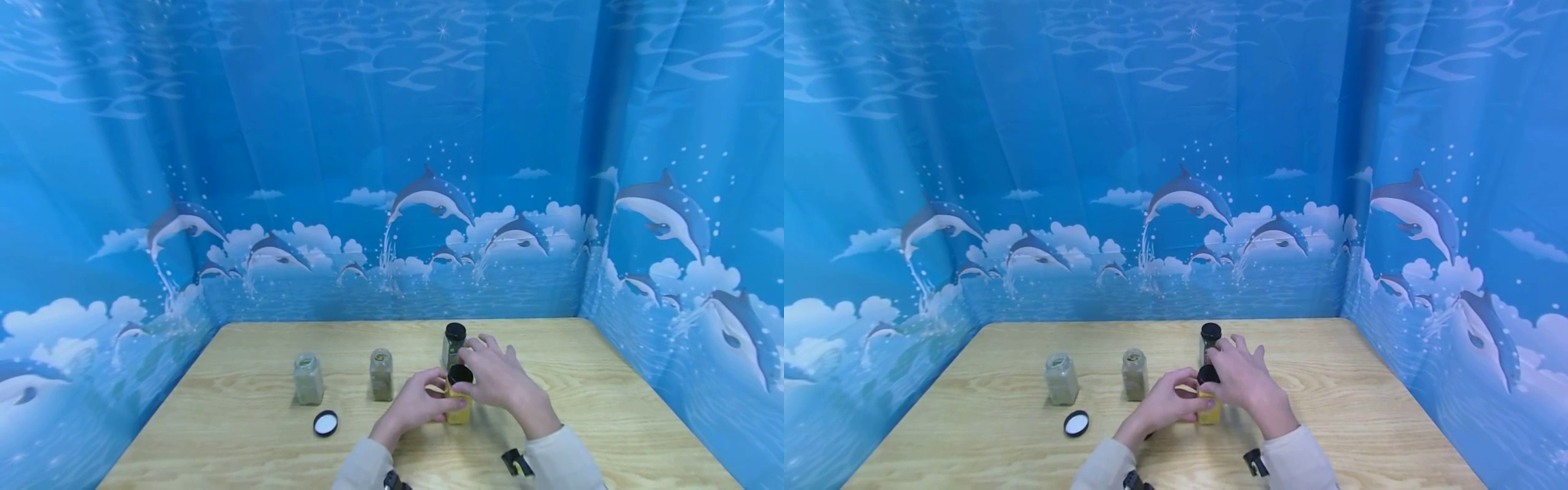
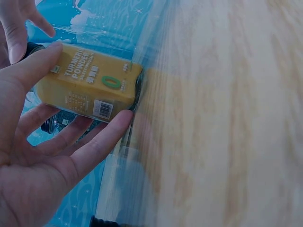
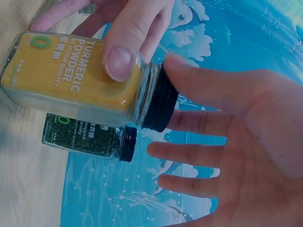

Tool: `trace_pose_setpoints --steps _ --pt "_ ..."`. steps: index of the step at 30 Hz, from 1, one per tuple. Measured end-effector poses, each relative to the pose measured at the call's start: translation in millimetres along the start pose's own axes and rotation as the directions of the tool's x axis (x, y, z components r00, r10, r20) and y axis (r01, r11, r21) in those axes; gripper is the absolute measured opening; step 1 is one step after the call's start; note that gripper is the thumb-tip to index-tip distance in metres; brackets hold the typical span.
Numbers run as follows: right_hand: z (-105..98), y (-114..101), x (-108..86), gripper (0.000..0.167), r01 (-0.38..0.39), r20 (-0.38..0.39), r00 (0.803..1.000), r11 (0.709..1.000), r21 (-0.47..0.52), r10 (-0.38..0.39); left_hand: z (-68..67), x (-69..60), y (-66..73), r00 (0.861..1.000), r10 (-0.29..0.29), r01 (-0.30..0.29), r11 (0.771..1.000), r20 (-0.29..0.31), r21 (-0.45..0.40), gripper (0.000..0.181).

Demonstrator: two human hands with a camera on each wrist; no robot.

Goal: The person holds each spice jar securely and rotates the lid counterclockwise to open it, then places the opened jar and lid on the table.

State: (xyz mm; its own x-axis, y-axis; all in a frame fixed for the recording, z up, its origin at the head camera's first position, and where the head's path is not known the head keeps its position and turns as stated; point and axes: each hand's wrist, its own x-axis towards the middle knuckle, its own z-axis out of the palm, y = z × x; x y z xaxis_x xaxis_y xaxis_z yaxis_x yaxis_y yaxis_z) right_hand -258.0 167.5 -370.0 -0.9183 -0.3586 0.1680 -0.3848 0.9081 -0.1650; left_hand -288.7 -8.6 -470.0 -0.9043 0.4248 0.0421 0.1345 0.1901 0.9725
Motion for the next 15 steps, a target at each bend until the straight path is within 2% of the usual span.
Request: trace_pose_setpoints --steps 15 --pt "-2.2 -2.3 -1.8 0.040 0.038 0.051 0.998 0.997 0.070 -0.042 -1.5 -0.9 0.0 0.999 -0.032 0.032 0.999 -0.001 0.007 0.047"
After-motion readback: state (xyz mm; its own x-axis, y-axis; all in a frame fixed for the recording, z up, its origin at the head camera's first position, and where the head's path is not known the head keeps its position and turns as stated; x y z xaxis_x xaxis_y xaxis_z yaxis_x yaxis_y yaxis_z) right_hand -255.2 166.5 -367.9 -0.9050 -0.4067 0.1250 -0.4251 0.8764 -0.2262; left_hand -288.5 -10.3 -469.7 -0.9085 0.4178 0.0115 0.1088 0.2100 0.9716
